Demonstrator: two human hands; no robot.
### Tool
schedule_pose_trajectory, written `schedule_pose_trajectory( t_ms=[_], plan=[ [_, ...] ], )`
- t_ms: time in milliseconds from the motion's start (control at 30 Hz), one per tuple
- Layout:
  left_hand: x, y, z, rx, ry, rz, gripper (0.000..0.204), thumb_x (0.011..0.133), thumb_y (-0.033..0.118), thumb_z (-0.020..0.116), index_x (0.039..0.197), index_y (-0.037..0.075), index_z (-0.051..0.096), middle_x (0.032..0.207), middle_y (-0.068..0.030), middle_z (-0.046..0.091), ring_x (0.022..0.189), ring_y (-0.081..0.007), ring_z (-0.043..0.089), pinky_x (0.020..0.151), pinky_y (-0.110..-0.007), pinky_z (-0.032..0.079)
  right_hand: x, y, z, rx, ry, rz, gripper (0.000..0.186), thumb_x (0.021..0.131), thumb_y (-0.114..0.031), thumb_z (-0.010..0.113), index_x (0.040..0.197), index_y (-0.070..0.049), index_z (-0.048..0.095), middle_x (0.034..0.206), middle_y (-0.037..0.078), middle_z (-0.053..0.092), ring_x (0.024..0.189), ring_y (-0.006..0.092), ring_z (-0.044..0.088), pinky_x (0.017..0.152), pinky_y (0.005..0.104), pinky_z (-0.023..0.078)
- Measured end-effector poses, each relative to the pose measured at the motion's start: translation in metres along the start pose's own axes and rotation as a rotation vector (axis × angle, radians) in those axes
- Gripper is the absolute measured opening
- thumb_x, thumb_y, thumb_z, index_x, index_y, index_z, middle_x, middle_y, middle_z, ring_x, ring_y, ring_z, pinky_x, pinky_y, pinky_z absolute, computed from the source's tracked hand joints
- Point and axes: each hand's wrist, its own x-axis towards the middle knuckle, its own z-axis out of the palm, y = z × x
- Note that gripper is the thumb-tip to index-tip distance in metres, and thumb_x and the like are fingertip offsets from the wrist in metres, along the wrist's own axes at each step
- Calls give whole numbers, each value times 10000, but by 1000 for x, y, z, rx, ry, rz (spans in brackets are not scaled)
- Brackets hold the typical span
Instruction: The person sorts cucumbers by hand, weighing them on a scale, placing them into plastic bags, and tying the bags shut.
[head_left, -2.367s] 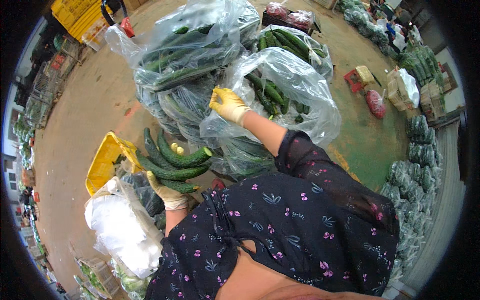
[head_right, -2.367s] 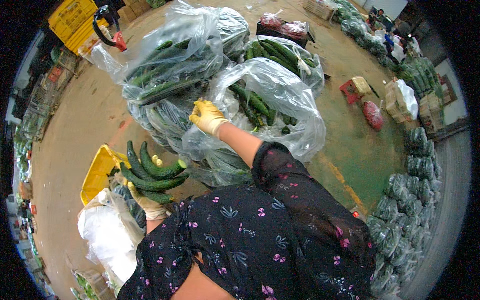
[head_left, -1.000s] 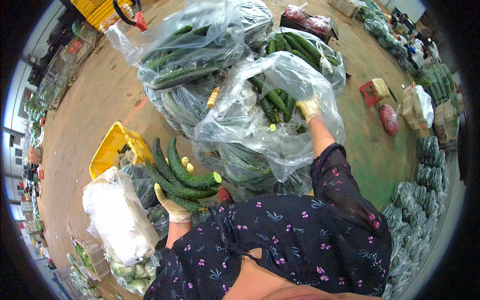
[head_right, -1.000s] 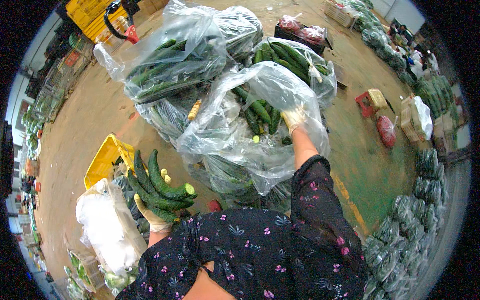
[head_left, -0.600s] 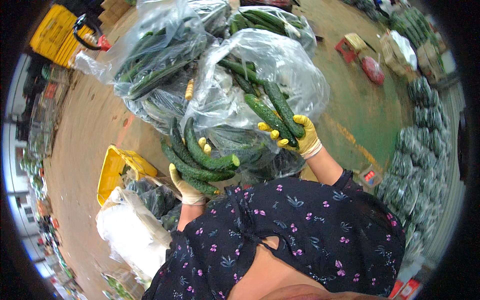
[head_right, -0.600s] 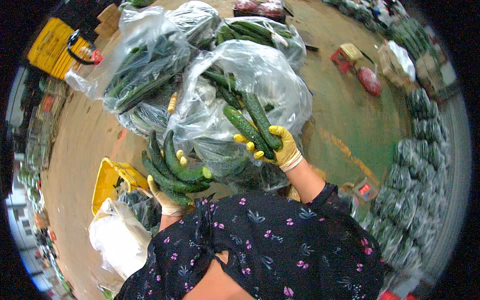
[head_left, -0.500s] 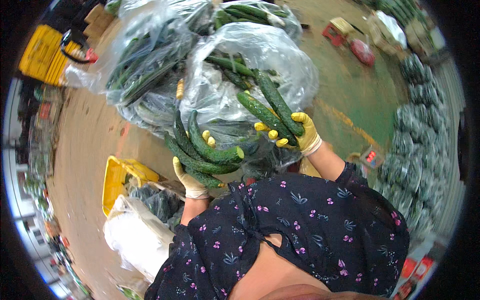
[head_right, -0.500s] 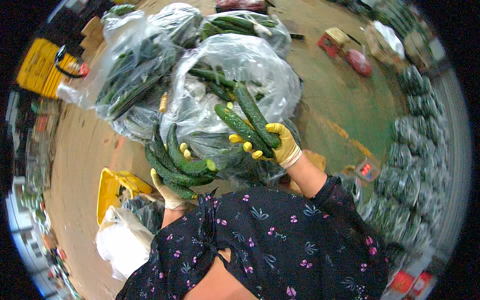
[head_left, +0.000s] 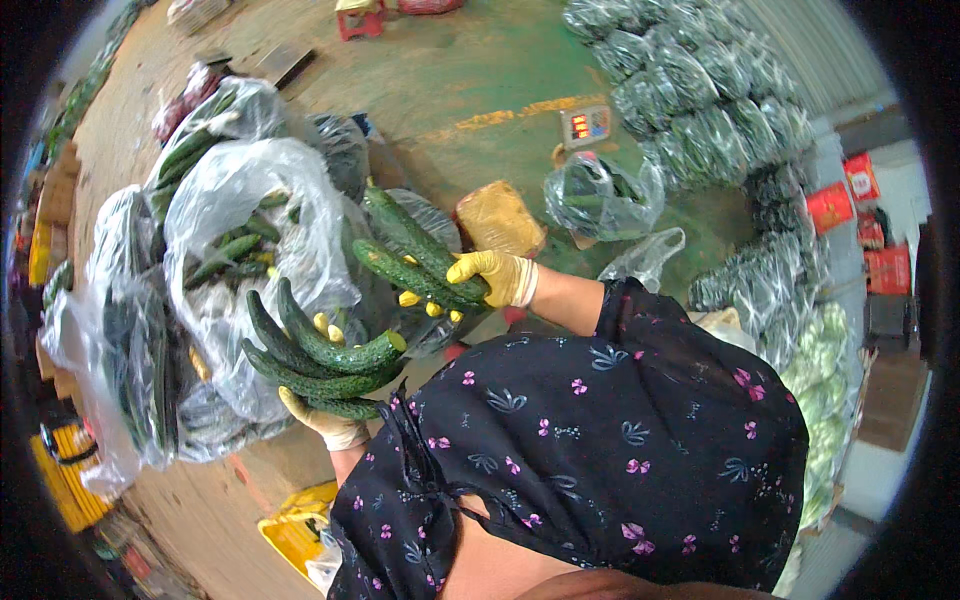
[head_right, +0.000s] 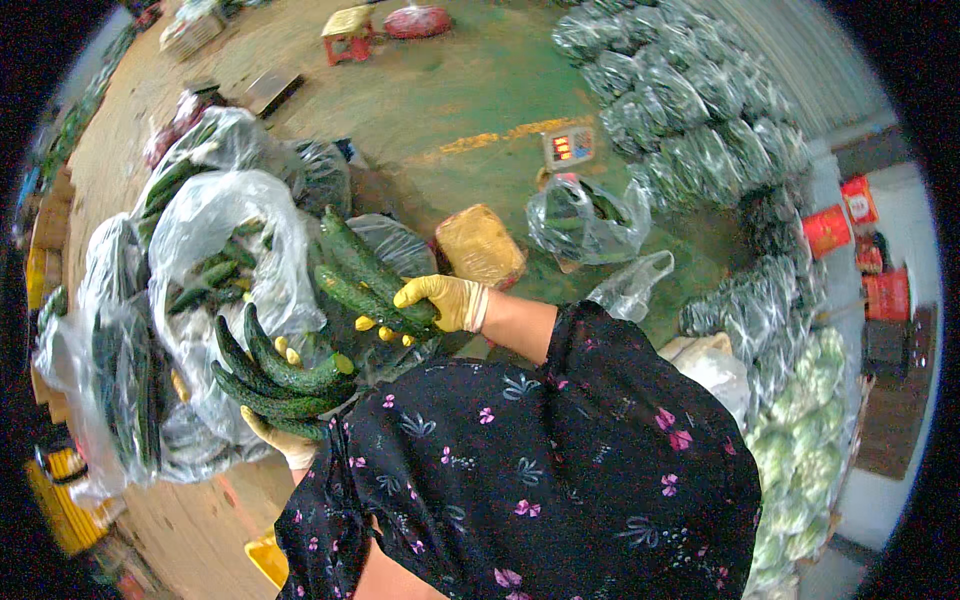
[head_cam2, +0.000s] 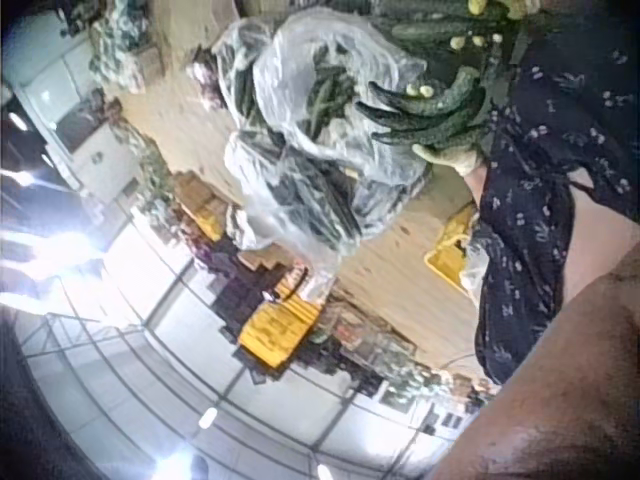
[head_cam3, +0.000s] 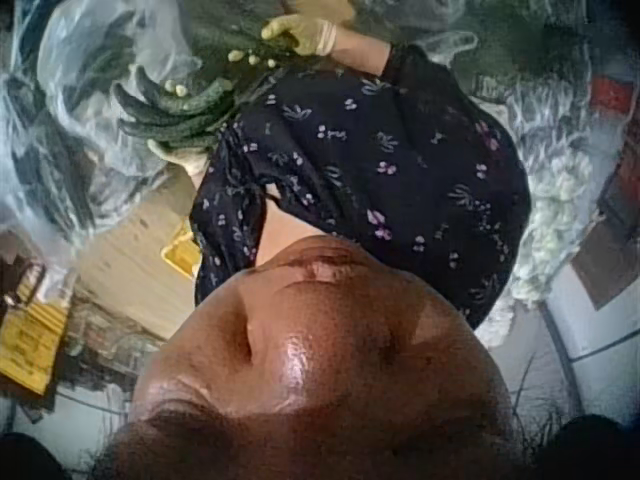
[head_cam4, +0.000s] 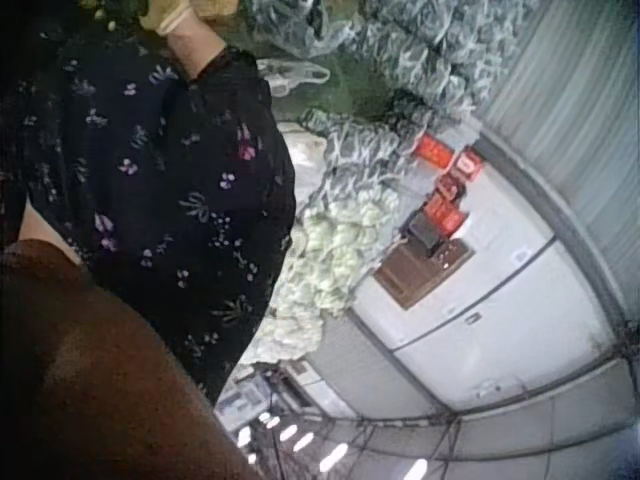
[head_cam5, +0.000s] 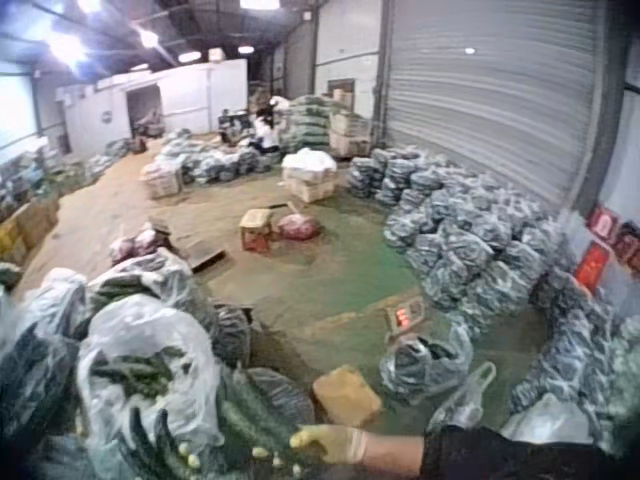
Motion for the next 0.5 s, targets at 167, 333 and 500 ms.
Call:
schedule_pose_trajectory(
  t_ms=[167, 333, 500],
  plan=[
    [32, -50, 25, -128, -72, -218, 795, 859, 527, 558, 1501, 181, 242, 1477, -226, 326, 1294, -387, 415, 1055, -556, 334, -108, -18, -26, 42, 243, -169, 619, 897, -180, 520, 1458, -58, 288, 1380, 222, 468, 1010, 264, 630, 715, 373, 555],
    [68, -118, 52, -55, -90, -340, 754, 858, 527, 559, 1482, 198, 292, 1455, -220, 360, 1249, -380, 446, 1039, -543, 353, -244, -46, -99, -31, 630, -278, 523, 916, -216, 527, 1391, -44, 391, 1247, 180, 591, 913, 220, 663, 628, 346, 559],
    [97, -192, 68, 61, -106, -448, 769, 874, 561, 494, 1479, 129, 296, 1472, -179, 360, 1276, -344, 435, 1096, -473, 302, -375, -92, -173, -256, 1218, -199, 298, 843, -255, 643, 1091, -112, 559, 860, 52, 634, 670, 170, 612, 482, 293, 459]
  ],
)
